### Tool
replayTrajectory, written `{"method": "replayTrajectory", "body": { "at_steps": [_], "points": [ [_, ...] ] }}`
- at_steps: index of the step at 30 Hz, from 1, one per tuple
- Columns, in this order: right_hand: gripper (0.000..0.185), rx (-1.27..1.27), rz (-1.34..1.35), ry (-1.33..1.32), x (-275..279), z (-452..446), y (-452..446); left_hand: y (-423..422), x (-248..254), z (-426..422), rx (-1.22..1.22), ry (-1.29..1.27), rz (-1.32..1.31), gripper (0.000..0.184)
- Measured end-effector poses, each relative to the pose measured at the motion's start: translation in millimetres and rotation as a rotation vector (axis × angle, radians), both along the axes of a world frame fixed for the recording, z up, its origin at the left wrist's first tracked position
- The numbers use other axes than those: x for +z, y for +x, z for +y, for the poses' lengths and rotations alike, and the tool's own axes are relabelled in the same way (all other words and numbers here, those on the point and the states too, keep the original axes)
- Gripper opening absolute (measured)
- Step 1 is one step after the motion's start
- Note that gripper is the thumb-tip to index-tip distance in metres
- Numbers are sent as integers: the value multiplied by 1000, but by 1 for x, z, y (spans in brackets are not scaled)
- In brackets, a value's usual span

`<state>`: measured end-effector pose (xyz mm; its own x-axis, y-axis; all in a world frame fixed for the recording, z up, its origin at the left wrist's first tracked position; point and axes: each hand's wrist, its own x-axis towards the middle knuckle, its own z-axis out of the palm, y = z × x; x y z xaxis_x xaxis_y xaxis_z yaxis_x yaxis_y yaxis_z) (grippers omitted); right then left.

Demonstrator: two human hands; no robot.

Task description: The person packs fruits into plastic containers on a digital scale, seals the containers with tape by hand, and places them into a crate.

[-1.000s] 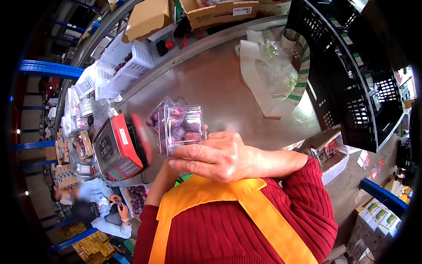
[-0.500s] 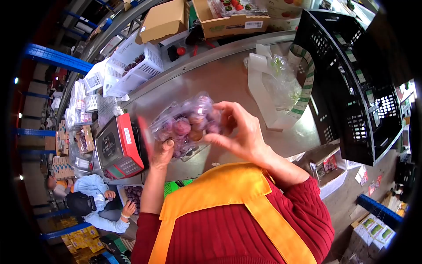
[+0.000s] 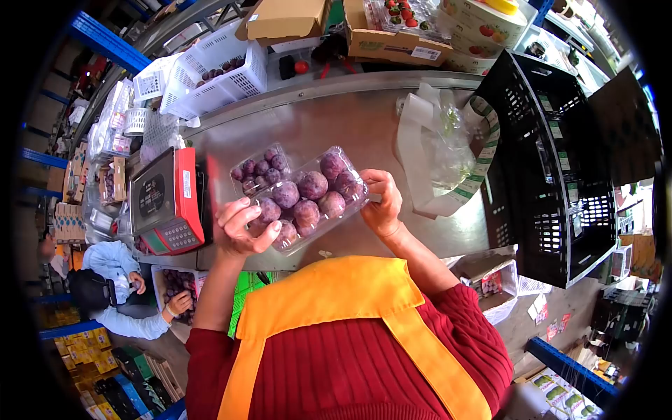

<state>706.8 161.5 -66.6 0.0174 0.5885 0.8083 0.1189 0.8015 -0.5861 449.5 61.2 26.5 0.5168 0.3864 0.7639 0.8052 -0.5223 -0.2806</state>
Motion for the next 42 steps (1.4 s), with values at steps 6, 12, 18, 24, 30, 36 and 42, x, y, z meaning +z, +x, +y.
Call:
{"method": "replayTrajectory", "body": {
  "at_steps": [6,12,18,24,30,36,42],
  "points": [
    [42,-7,-55,-13,-3,-10,10,3,-7,-11,18,-58,-3,40],
    [39,70,-86,-129,-13,-24,17,8,-21,-29,59,-134,-50,44],
    [31,416,-335,-505,13,-35,53,51,-48,-74,167,-971,-923,76],
    [25,363,-261,-983,-57,-57,5,21,-176,-121,108,-1700,-1524,58],
    [57,110,-484,-791,-61,-59,-34,17,-149,-109,20,-1656,-1859,47],
    [71,-170,-450,-863,-49,-130,-9,1,-98,-83,336,-808,-371,91],
    [52,-268,-382,-926,-40,-180,16,-2,-128,-34,470,-788,-191,77]
  ]
}}
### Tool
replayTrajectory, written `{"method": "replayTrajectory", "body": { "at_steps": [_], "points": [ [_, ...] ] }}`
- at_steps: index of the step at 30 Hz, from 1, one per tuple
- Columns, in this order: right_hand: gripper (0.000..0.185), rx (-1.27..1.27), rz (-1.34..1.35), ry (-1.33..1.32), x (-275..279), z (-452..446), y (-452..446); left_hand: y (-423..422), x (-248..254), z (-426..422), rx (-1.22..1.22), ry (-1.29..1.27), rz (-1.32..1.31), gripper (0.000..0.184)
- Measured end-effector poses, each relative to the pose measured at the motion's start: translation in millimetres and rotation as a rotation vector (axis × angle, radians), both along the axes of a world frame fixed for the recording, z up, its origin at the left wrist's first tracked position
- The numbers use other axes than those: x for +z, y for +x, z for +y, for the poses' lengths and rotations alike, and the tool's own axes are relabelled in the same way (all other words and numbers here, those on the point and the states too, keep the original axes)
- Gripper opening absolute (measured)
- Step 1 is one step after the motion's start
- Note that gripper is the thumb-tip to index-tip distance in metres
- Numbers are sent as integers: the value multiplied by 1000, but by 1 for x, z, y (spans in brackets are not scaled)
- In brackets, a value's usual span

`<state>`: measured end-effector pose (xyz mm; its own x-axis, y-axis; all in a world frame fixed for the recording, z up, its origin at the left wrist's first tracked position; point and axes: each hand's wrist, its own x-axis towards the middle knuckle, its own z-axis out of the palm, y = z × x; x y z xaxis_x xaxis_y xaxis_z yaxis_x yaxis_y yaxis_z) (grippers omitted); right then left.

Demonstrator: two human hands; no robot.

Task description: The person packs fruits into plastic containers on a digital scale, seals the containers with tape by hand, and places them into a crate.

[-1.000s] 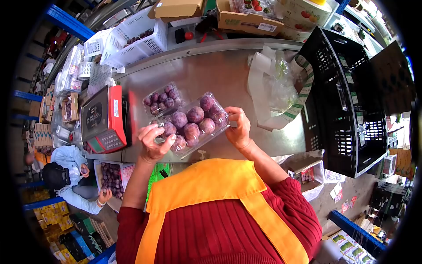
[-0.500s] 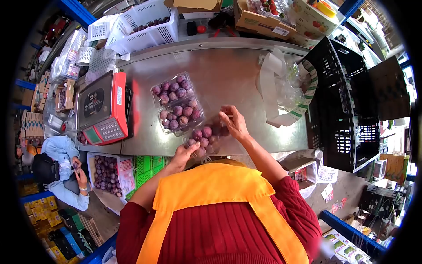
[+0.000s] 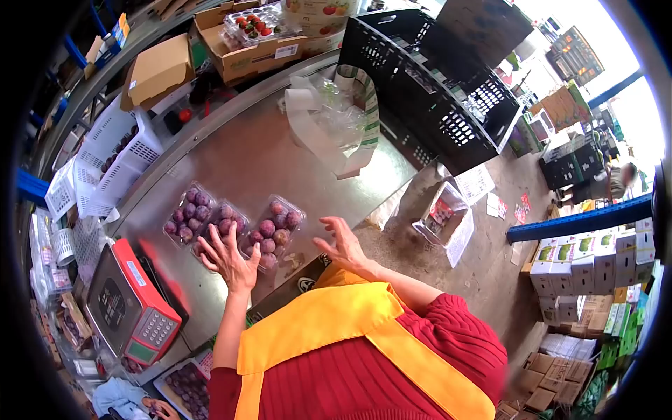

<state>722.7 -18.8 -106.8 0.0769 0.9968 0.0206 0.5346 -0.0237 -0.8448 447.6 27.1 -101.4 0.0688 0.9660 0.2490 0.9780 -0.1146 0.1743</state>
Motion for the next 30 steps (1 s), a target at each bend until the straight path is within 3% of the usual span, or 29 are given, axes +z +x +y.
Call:
{"method": "replayTrajectory", "body": {
  "at_steps": [5,7,12,14,17,20,22,23,25,27,28,30],
  "points": [
    [27,-376,57,28,-6,26,84,-5,-6,58,29,-1,-8,75],
    [22,-418,-113,134,2,46,116,-12,-9,80,7,-7,-6,77],
    [14,-198,-133,229,33,103,147,-15,-4,93,12,-81,-66,76],
    [14,-55,-60,340,35,136,138,-7,0,88,29,-102,-86,74],
    [14,216,-30,304,49,203,97,0,-3,86,36,-37,-159,71],
    [12,431,-128,410,22,290,52,19,-2,82,68,123,-304,53],
    [9,371,-362,364,-30,359,32,41,3,77,114,262,-413,40],
    [8,315,-489,301,-48,389,22,48,4,67,112,267,-422,42],
    [9,135,-828,500,-62,417,27,71,8,40,192,209,-288,47],
    [12,67,-1002,656,-70,432,38,81,5,19,224,67,-187,54],
    [14,194,-1047,508,-68,437,43,80,-3,13,189,26,-404,58],
    [20,310,-1138,564,-70,449,47,88,-3,6,253,36,-418,63]
  ]
}}
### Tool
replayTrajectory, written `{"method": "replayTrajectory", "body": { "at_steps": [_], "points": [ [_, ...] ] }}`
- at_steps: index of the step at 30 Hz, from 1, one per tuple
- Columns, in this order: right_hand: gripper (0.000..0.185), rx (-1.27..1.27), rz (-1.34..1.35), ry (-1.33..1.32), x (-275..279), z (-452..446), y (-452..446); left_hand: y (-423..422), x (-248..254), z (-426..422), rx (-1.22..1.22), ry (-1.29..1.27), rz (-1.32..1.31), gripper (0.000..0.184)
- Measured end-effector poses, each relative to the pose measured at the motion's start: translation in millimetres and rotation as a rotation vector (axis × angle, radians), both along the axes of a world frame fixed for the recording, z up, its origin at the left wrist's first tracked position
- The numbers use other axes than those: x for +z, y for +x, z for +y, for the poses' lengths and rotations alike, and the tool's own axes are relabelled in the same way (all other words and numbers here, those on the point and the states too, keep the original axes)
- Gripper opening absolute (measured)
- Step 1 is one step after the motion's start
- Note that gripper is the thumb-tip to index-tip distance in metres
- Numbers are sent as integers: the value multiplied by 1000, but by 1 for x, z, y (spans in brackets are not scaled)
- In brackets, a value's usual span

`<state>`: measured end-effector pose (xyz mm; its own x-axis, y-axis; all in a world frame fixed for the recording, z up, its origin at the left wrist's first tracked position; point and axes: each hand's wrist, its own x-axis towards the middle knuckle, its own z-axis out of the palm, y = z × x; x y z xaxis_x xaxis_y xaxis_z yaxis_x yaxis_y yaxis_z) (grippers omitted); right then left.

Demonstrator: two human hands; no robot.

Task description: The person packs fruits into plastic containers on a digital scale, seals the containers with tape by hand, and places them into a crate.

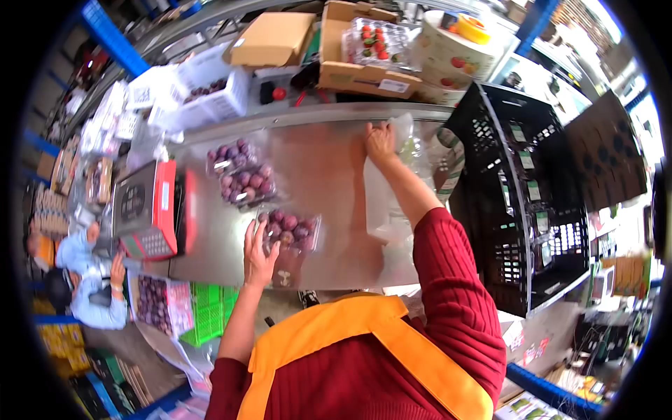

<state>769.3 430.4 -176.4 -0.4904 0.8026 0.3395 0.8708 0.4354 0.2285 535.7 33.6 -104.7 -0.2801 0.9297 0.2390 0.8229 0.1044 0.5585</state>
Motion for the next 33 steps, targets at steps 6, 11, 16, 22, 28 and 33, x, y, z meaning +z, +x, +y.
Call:
{"method": "replayTrajectory", "body": {
  "at_steps": [6,11,16,22,28,33],
  "points": [
    [23,468,696,-211,112,-41,-32,50,53,-27,78,-371,143,59],
    [33,907,1204,-973,212,-164,-16,39,62,-30,-23,-257,-634,30],
    [32,903,1237,-1220,191,-263,6,32,115,11,-124,57,-1070,29],
    [35,748,963,-843,175,-306,28,59,92,13,-180,-115,-1025,21],
    [30,340,1350,-1446,126,-356,53,93,37,-13,-83,-187,-1167,19],
    [31,78,1071,-1132,118,-351,60,24,39,46,132,102,-991,14]
  ]
}}
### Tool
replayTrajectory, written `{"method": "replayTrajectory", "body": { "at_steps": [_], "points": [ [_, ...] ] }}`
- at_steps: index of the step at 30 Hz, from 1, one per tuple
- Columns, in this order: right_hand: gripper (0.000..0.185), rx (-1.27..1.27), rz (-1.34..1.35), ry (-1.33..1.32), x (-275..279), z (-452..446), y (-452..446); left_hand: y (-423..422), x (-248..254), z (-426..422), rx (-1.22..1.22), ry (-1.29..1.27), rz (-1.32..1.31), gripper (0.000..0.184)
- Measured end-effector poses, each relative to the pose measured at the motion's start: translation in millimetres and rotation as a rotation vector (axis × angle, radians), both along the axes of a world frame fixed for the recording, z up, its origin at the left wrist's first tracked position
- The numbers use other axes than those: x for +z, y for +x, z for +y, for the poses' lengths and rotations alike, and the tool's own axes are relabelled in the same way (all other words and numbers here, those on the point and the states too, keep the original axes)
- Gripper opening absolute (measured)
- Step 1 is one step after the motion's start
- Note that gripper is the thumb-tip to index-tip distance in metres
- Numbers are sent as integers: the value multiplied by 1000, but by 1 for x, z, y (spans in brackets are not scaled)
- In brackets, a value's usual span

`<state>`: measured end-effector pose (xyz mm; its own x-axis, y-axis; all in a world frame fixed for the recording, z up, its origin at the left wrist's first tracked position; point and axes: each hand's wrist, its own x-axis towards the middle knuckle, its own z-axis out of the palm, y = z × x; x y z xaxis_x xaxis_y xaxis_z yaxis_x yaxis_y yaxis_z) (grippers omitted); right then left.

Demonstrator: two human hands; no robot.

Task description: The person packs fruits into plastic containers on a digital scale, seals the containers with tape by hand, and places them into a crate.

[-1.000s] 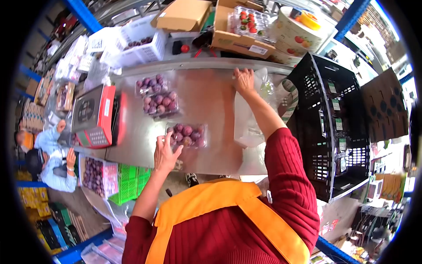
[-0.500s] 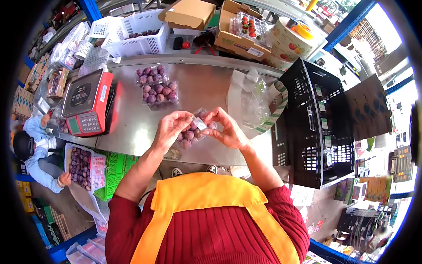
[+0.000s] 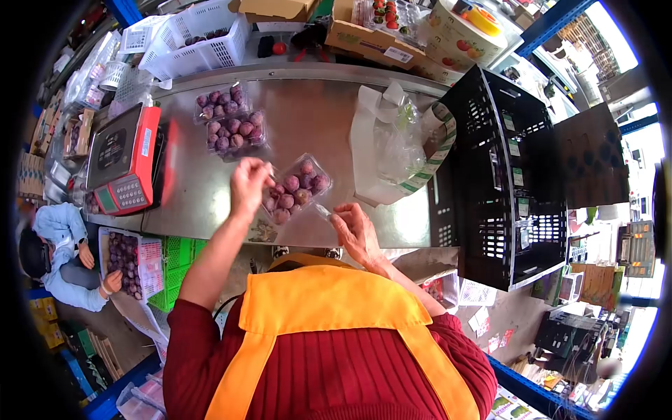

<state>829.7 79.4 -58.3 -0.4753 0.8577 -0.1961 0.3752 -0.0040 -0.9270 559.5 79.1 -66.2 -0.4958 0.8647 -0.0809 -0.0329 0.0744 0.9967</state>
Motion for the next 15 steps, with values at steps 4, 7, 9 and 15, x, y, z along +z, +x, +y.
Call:
{"method": "replayTrajectory", "body": {
  "at_steps": [4,7,9,15],
  "points": [
    [30,-97,-181,250,-34,7,-14,-47,-22,47,-166,-48,328,13],
    [34,-195,-299,267,-51,9,-35,-55,-39,60,-271,-112,546,11],
    [39,-242,-392,191,-60,8,-44,-58,-61,64,-330,-169,557,12],
    [36,-330,-240,-136,-77,15,-52,-60,-122,86,-698,-348,397,19]
  ]
}}
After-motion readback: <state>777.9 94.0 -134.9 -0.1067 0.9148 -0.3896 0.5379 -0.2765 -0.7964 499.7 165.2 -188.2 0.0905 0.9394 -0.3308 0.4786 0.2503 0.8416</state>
